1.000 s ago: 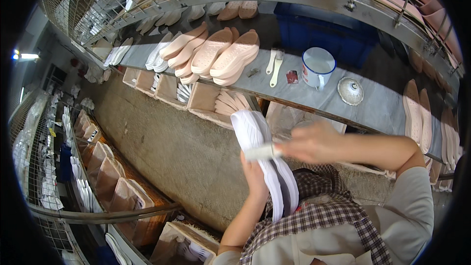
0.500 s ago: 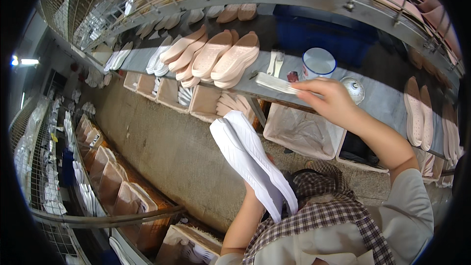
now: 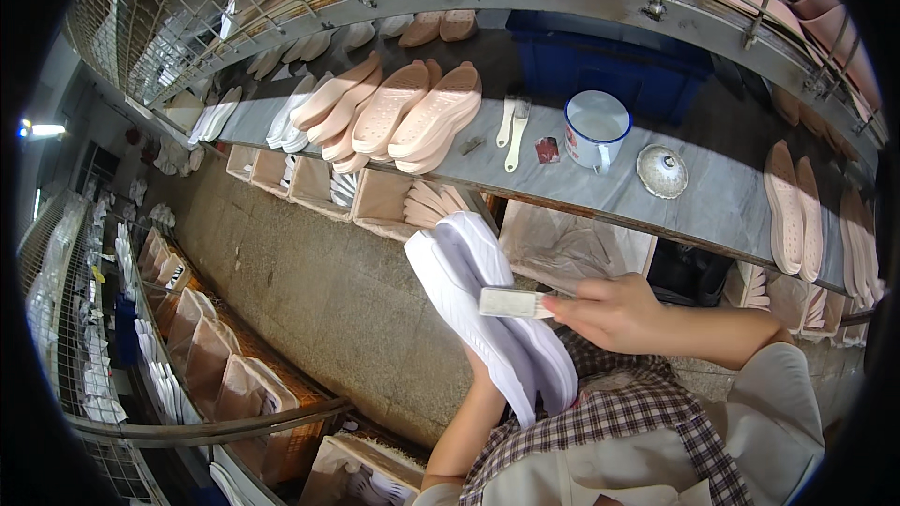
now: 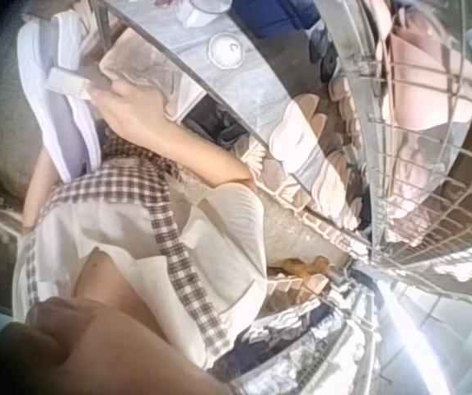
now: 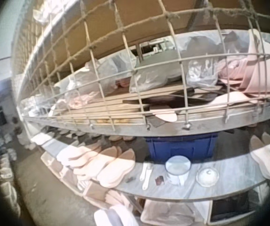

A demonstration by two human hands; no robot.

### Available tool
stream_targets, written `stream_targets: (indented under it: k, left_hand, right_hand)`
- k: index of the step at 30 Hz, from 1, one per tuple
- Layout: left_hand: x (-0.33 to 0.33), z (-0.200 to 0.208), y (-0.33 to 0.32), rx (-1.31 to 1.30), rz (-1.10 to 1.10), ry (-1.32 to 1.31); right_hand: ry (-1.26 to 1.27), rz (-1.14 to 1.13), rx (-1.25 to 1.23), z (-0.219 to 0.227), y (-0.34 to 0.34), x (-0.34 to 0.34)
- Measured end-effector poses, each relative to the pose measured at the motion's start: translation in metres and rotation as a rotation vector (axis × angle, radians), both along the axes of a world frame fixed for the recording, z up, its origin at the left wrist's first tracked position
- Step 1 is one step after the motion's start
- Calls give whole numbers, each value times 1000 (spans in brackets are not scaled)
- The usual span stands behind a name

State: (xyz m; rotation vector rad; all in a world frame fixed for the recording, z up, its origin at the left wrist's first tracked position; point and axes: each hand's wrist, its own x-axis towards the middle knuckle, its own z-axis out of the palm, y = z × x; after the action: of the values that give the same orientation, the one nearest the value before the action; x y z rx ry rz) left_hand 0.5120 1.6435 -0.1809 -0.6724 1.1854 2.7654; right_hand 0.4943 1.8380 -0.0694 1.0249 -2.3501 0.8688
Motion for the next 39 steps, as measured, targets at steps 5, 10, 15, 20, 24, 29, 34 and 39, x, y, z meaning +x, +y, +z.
stream_targets:
  k: [5, 10, 15, 20, 24, 29, 34, 39]
  left_hand:
    - [1, -6, 3, 6, -37, 41]
    - [-1, -8, 4, 31, -58, 103]
    - [-3, -30, -2, 274, -157, 241]
    - [-8, -34, -10, 551, -367, 462]
    - [-4, -17, -18, 482, -342, 540]
    - [7, -21, -22, 902, -215, 163]
    - [11, -28, -16, 693, -341, 382]
    - [10, -18, -13, 479, -280, 327]
  right_hand:
    - [-143, -203, 10, -1, 6, -2]
    - [-174, -28, -96, -4, 5, -6]
    - [-120, 32, -127, -11, 7, 5]
    - [-84, -216, 67, -23, 9, -34]
    - [-180, -253, -255, -18, 17, -52]
    - [-102, 199, -155, -25, 13, 3]
    - [-99, -61, -27, -30, -5, 3]
    - [-132, 143, -42, -10, -7, 4]
